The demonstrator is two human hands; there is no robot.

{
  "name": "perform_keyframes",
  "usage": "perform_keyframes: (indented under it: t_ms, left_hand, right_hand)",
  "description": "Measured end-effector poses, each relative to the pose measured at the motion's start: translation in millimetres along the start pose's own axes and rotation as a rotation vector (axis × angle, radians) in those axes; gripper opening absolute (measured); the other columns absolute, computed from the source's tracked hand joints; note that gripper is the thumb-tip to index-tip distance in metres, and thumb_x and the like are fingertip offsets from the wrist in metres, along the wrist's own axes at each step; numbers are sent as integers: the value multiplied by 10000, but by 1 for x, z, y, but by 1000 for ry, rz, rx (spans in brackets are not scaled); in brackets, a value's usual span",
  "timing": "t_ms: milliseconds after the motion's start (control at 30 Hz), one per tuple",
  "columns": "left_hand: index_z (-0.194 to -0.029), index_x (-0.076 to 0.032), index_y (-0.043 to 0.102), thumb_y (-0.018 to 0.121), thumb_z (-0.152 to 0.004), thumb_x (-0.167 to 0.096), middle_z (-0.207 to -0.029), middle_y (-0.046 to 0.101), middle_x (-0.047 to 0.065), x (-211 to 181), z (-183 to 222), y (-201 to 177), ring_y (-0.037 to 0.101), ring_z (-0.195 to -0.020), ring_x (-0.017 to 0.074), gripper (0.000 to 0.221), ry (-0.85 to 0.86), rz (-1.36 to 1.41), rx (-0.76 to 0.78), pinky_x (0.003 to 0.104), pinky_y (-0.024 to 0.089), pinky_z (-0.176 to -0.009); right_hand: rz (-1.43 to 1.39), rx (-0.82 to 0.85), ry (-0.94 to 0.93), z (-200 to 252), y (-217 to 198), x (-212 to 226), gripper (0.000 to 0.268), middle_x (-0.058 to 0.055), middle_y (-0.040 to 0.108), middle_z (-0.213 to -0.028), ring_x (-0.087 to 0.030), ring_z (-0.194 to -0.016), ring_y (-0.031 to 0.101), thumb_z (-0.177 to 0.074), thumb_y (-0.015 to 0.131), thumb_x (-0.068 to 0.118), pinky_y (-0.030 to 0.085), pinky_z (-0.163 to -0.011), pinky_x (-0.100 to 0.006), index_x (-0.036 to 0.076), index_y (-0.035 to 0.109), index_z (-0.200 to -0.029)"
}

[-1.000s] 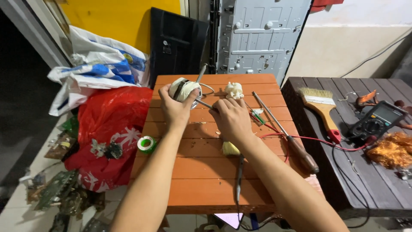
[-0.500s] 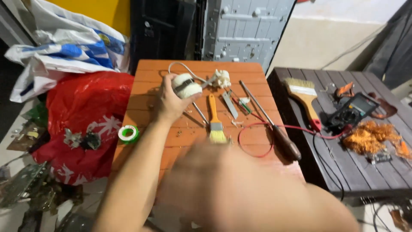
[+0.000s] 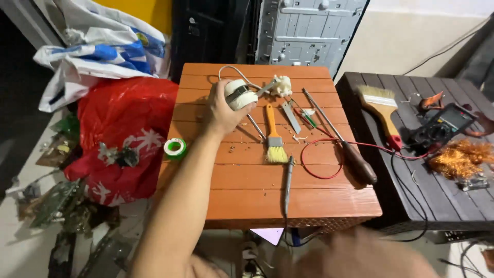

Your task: The person is repairing a small electrical motor on a wooden table. They use a screwdriver to adjust the motor shaft and a metal file to scrape the commutator surface, occasionally rotating the motor to access different areas.

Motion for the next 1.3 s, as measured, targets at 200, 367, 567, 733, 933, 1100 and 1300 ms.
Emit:
perform_keyframes:
  t_ms: [200,367,567,733,933,1100,1300]
  left_hand:
    - [-1239,-142,541,929,-627,-529,-1062,632,122,15,1,5,679,-1009,360,822,-53,-27,-14,477,550,-854]
    - [-1234,-131,542,904,-620,-531,-1050,644,139,26,0,12,685,-1008,372,818,-36,-32,-26,475,550,-857]
    - [-1262,-91,515,934,-606,-513,-1110,635,181,17,2,10,651,-1075,407,886,-48,-39,26,497,514,-948]
    - [-1271,-104,519,961,-586,-413,-1123,636,172,16,1,8,642,-1094,401,872,-46,-81,0,501,508,-958]
    - [-1264,-97,507,948,-604,-388,-1117,623,189,12,1,6,636,-1081,421,845,-64,-47,21,509,509,-934]
    - [-1265,-105,510,931,-614,-380,-1116,625,177,15,-1,7,640,-1084,414,822,-87,-64,52,505,522,-917]
    - [-1276,-118,507,926,-602,-427,-1100,627,160,15,1,9,646,-1074,393,851,-50,-101,39,484,518,-920]
  right_hand:
    - [1,-1181,534,-62,-85,-199,194,78,686,-941,-237,-939,720,-980,589,468,598,-746,-403,357,677,-1113]
    - [-121,-970,708,-160,-55,-292,338,-12,718,-917,-282,-873,752,-960,554,582,617,-707,-452,322,736,-1077]
    - [-321,-953,759,-157,-68,-284,362,-113,708,-919,-387,-923,737,-946,640,491,604,-763,-536,160,728,-1063]
    - [-517,-1488,701,-74,-93,-243,301,-193,719,-909,-472,-968,688,-956,724,410,522,-830,-588,220,685,-1187]
    - [-473,-1670,524,-40,-107,-198,232,-192,684,-813,-420,-825,691,-825,773,194,533,-749,-486,144,749,-1050]
    - [-737,-1370,592,-88,-88,-205,293,-195,727,-847,-408,-902,720,-816,758,307,556,-791,-504,120,731,-1040]
    - [-907,-1259,402,-148,-72,-211,370,-201,768,-985,-460,-1058,684,-980,676,450,502,-898,-585,106,766,-1083]
Point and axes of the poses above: each hand's wrist, its own z-axis away from the middle knuckle, its own y-axis out of the palm, x = y × z, the point moved 7 cm from there along -z, towards the middle knuckle
